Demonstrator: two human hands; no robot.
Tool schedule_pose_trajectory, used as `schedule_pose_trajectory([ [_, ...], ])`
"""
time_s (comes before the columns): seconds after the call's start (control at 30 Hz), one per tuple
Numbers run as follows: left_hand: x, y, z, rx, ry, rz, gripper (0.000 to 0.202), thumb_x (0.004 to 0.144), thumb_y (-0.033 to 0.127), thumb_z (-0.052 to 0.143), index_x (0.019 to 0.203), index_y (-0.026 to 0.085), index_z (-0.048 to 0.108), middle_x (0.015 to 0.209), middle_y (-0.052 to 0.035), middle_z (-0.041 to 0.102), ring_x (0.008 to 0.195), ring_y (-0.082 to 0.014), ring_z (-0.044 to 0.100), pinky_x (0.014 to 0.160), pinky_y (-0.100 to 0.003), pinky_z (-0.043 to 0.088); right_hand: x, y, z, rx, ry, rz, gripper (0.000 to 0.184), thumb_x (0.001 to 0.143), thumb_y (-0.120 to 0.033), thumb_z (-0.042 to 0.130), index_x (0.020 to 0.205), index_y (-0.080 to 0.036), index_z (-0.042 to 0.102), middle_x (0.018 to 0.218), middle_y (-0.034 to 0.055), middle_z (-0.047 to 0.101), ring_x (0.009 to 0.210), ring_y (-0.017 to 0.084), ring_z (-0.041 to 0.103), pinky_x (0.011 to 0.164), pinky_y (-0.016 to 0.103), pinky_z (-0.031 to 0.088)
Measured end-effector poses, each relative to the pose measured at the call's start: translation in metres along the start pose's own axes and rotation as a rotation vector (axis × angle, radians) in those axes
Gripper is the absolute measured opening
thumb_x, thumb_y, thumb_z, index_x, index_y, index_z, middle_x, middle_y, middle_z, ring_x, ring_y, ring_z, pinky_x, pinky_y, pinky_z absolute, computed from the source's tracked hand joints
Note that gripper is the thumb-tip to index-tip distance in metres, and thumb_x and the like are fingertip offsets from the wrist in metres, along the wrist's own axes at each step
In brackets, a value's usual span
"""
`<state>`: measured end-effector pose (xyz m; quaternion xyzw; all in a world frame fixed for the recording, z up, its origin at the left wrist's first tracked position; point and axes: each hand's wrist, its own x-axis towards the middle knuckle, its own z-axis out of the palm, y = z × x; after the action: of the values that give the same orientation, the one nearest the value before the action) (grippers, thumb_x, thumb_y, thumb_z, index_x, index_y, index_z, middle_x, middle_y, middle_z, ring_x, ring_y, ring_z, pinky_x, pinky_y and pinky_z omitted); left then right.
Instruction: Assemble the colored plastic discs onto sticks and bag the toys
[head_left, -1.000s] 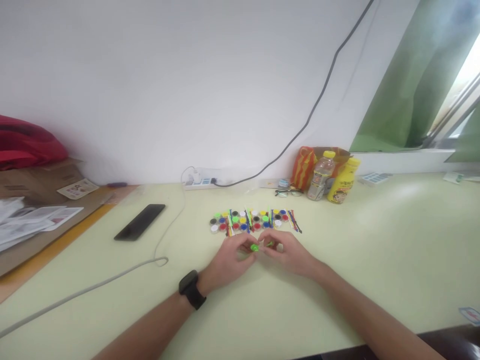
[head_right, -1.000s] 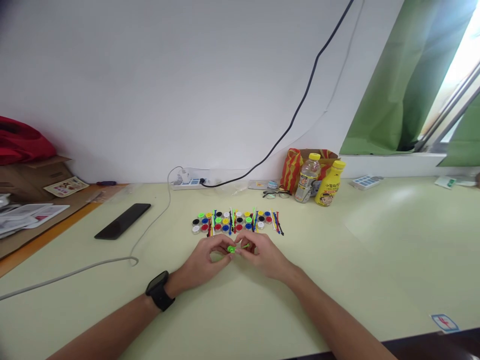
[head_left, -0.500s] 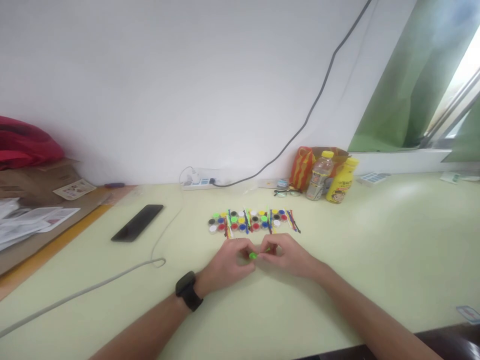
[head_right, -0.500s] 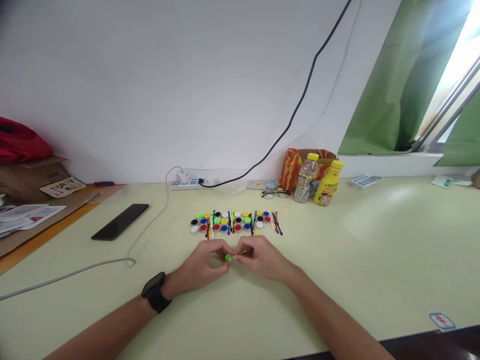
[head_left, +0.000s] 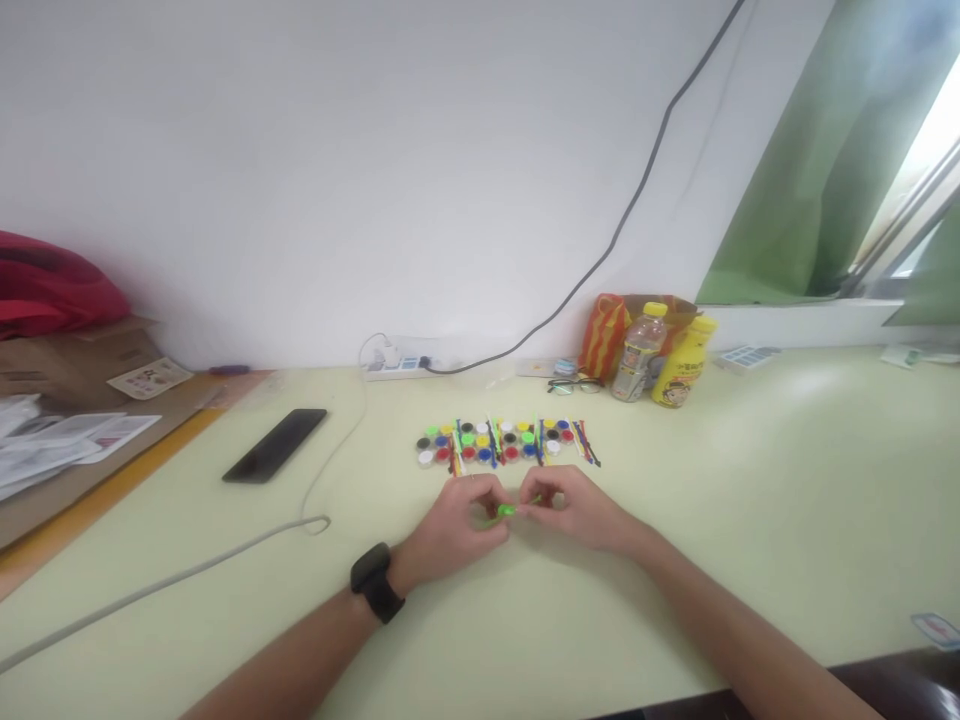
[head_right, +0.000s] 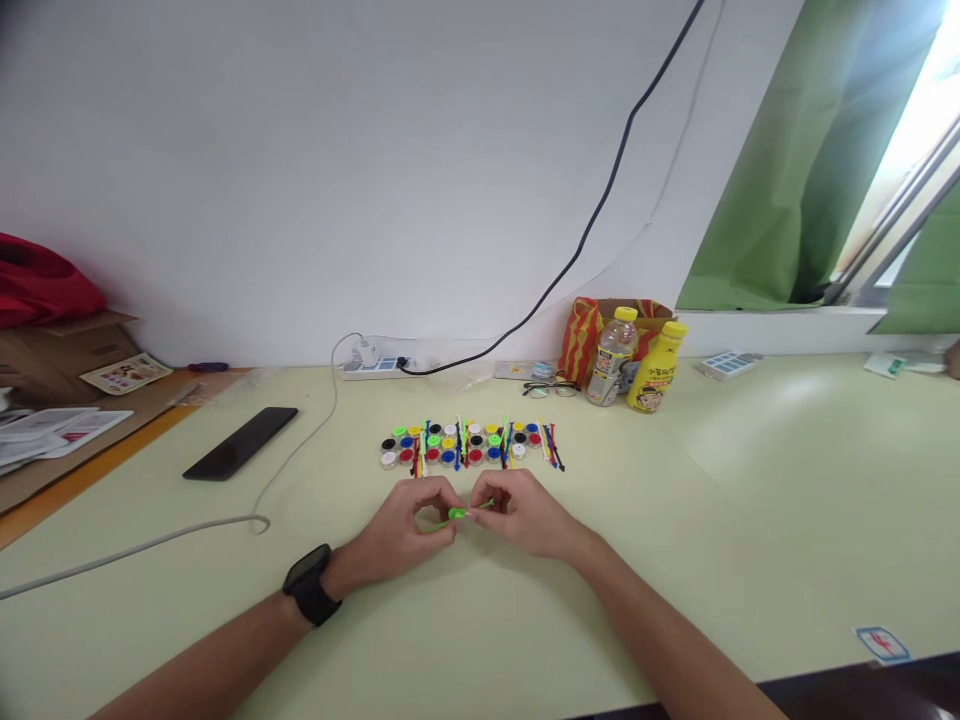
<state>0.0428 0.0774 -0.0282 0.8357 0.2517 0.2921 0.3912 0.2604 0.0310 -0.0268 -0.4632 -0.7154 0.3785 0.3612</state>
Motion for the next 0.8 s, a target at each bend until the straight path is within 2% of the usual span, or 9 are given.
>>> schedule_pose_trajectory([
  [0.13, 0.003, 0.002, -0.005, -0.330, -0.038, -0.076, 0.011, 0.090, 0.029, 0.065, 0.092, 0.017, 0.067, 0.109, -0.0086, 0.068, 0.098, -0.0209, 0.063, 0.086, -0.032, 0.049, 0.001, -0.001, -0.004, 0.019, 0.041, -0.012, 0.016, 0.088, -0.036, 0.067, 0.085, -0.020, 0.065, 0.086, 0.0021, 0.065, 0.070, 0.015, 0.055, 0.068, 0.029, 0.046],
  [0.23, 0.006, -0.001, -0.008, -0.472, -0.061, -0.146, 0.019, 0.093, 0.036, 0.065, 0.095, 0.017, 0.068, 0.103, -0.0080, 0.069, 0.094, -0.0195, 0.064, 0.082, -0.031, 0.049, 0.002, -0.002, -0.007, -0.023, 0.089, -0.055, 0.016, 0.089, -0.037, 0.066, 0.087, -0.021, 0.066, 0.091, 0.0037, 0.064, 0.078, 0.018, 0.059, 0.074, 0.033, 0.049],
  [0.37, 0.008, -0.007, -0.007, -0.539, -0.011, -0.177, 0.024, 0.088, 0.037, 0.073, 0.102, 0.018, 0.066, 0.100, -0.0057, 0.067, 0.093, -0.0184, 0.063, 0.083, -0.031, 0.050, 0.002, 0.000, -0.007, -0.156, 0.272, -0.170, 0.017, 0.091, -0.039, 0.064, 0.097, -0.023, 0.068, 0.106, 0.0081, 0.062, 0.102, 0.024, 0.056, 0.092, 0.039, 0.045],
  [0.47, 0.008, -0.009, -0.006, -0.545, 0.028, -0.205, 0.028, 0.086, 0.037, 0.075, 0.104, 0.018, 0.066, 0.102, -0.0062, 0.067, 0.095, -0.0194, 0.064, 0.088, -0.034, 0.051, 0.000, 0.001, -0.006, -0.105, 0.273, -0.137, 0.029, 0.099, -0.043, 0.050, 0.114, -0.023, 0.065, 0.093, 0.0062, 0.061, 0.085, 0.021, 0.056, 0.079, 0.036, 0.046],
  [0.6, 0.008, -0.011, -0.005, -0.519, 0.039, -0.211, 0.028, 0.087, 0.037, 0.075, 0.105, 0.018, 0.066, 0.103, -0.0074, 0.068, 0.096, -0.0205, 0.065, 0.088, -0.035, 0.052, -0.001, 0.000, 0.000, 0.046, 0.226, -0.069, 0.047, 0.101, -0.049, 0.043, 0.142, -0.026, 0.044, 0.088, 0.0019, 0.057, 0.075, 0.017, 0.052, 0.069, 0.030, 0.044],
  [0.67, 0.008, -0.012, -0.005, -0.501, 0.043, -0.207, 0.028, 0.086, 0.037, 0.075, 0.105, 0.017, 0.066, 0.103, -0.0077, 0.069, 0.097, -0.0206, 0.065, 0.087, -0.034, 0.052, -0.001, 0.000, 0.000, 0.086, 0.229, -0.038, 0.041, 0.100, -0.053, 0.043, 0.126, -0.024, 0.057, 0.082, 0.0004, 0.056, 0.070, 0.015, 0.050, 0.066, 0.029, 0.042],
  [0.7, 0.008, -0.012, -0.005, -0.494, 0.044, -0.207, 0.028, 0.086, 0.037, 0.075, 0.104, 0.017, 0.066, 0.102, -0.0076, 0.069, 0.097, -0.0205, 0.065, 0.087, -0.034, 0.052, -0.001, 0.000, 0.000, 0.103, 0.195, -0.009, 0.042, 0.100, -0.055, 0.042, 0.105, -0.021, 0.065, 0.074, -0.0003, 0.054, 0.065, 0.014, 0.048, 0.063, 0.028, 0.040],
  [0.73, 0.008, -0.012, -0.005, -0.487, 0.046, -0.207, 0.027, 0.086, 0.037, 0.075, 0.103, 0.017, 0.066, 0.102, -0.0073, 0.069, 0.096, -0.0203, 0.065, 0.087, -0.034, 0.052, -0.001, 0.001, -0.002, 0.123, 0.143, 0.025, 0.050, 0.101, -0.057, 0.039, 0.080, -0.019, 0.065, 0.063, -0.0012, 0.049, 0.059, 0.014, 0.044, 0.059, 0.028, 0.038],
  [0.8, 0.008, -0.012, -0.006, -0.476, 0.055, -0.210, 0.027, 0.086, 0.037, 0.075, 0.102, 0.017, 0.066, 0.101, -0.0066, 0.069, 0.095, -0.0199, 0.065, 0.087, -0.034, 0.053, 0.000, 0.002, -0.005, 0.162, 0.047, 0.088, 0.067, 0.101, -0.059, 0.034, 0.048, -0.020, 0.044, 0.047, -0.0029, 0.033, 0.048, 0.012, 0.033, 0.053, 0.028, 0.031],
])
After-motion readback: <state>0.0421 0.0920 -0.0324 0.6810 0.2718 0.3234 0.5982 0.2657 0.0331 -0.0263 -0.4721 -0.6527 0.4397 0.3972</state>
